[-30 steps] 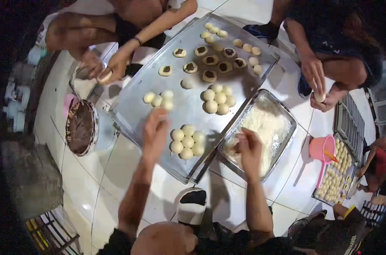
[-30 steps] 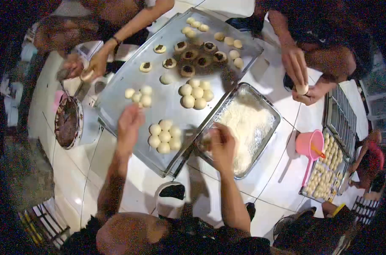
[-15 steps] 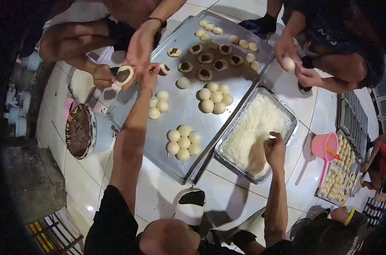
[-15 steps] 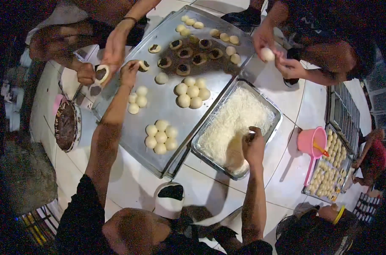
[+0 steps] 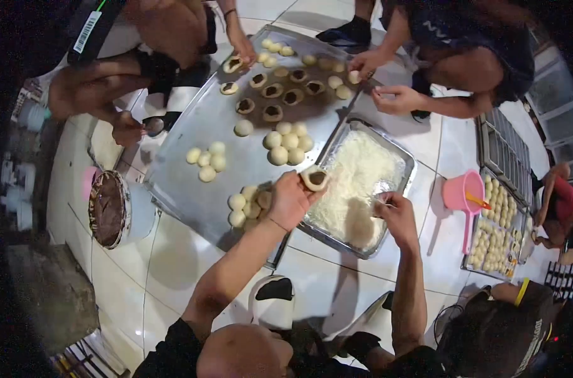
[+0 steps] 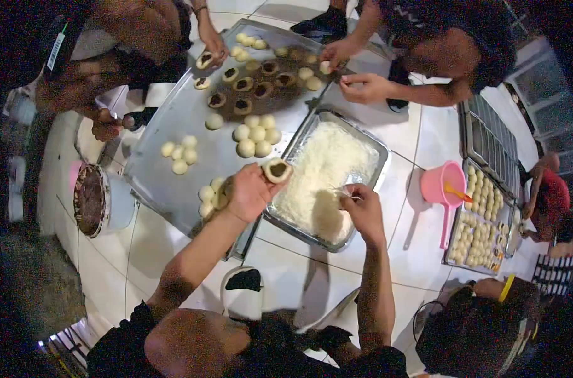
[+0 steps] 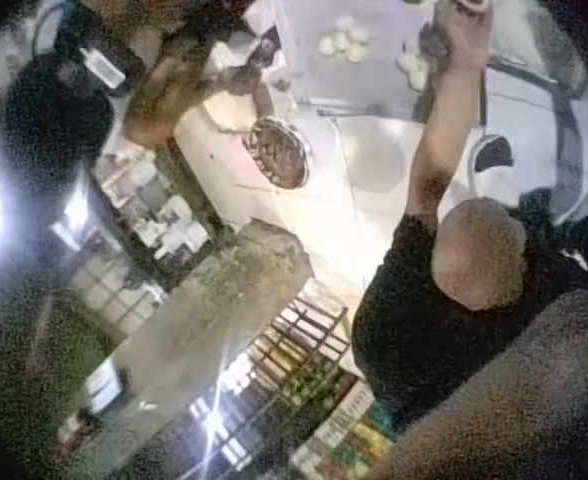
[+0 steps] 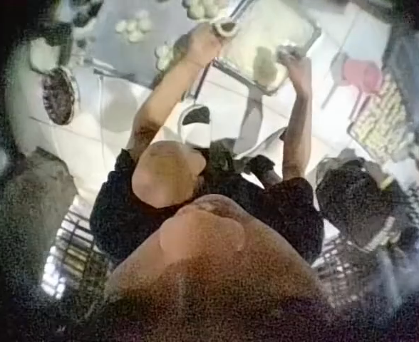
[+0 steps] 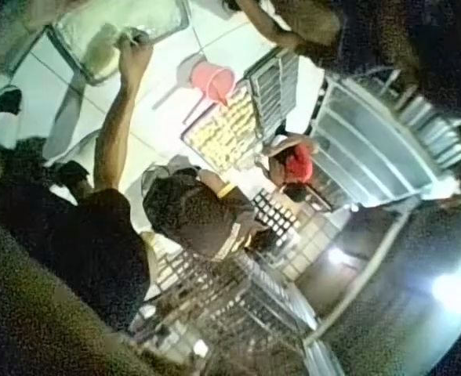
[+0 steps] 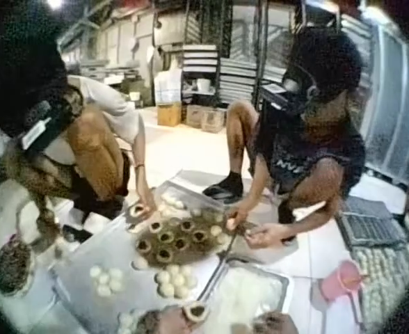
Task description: Filling and shaping dough balls into buns on a production floor.
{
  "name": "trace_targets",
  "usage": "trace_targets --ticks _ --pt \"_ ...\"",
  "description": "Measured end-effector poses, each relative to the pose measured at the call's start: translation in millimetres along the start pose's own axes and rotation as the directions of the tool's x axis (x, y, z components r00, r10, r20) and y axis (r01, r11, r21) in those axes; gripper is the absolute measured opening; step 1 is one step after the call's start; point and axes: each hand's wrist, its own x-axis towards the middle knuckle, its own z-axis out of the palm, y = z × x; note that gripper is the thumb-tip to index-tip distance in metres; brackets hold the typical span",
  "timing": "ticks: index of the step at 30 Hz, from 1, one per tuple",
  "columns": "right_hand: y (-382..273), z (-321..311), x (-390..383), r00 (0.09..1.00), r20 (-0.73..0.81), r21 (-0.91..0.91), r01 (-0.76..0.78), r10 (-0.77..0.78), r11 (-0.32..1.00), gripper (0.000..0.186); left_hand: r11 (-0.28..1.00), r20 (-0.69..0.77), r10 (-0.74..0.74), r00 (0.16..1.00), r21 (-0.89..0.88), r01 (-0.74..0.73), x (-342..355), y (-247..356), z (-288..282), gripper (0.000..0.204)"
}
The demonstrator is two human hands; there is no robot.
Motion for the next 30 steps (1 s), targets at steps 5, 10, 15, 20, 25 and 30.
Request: trace_targets --ticks 5,10,15,20,25,30 --pt "-21 12 5 1.0 -0.011 -0.185 0.027 -0.03 0.982 0.016 0.989 -0.098 -0.118 0.988 0.08 0.126 15 -51 9 0.051" --pt "-24 41 14 0.95 -0.09 -0.362 0.249 -0.3 0.898 0.024 0.963 -0.03 -0.053 0.998 0.264 0.059 24 -77 26 0.044" --pt "-39 62 4 0.818 0.111 -0.717 0.459 -0.565 0.525 0.029 0.407 0.023 0.16 0.987 0.909 -0.087 29 -83 20 0.036" --pt "-31 38 -18 0.781 -0.251 -0.464 0.422 -0.572 0.779 0.027 0.947 0.184 -0.016 0.983 0.318 -0.044 4 -65 42 0.034" --pt "-29 39 -32 0.926 -0.051 -0.268 0.349 -0.375 0.898 0.023 0.778 0.077 -0.099 0.992 0.627 0.029 -22 -42 55 0.041" --pt "-59 63 -37 0.7 0.062 -0.489 0.643 -0.712 0.589 0.018 -0.217 0.264 0.011 0.965 0.942 -0.255 -43 -25 83 0.06"
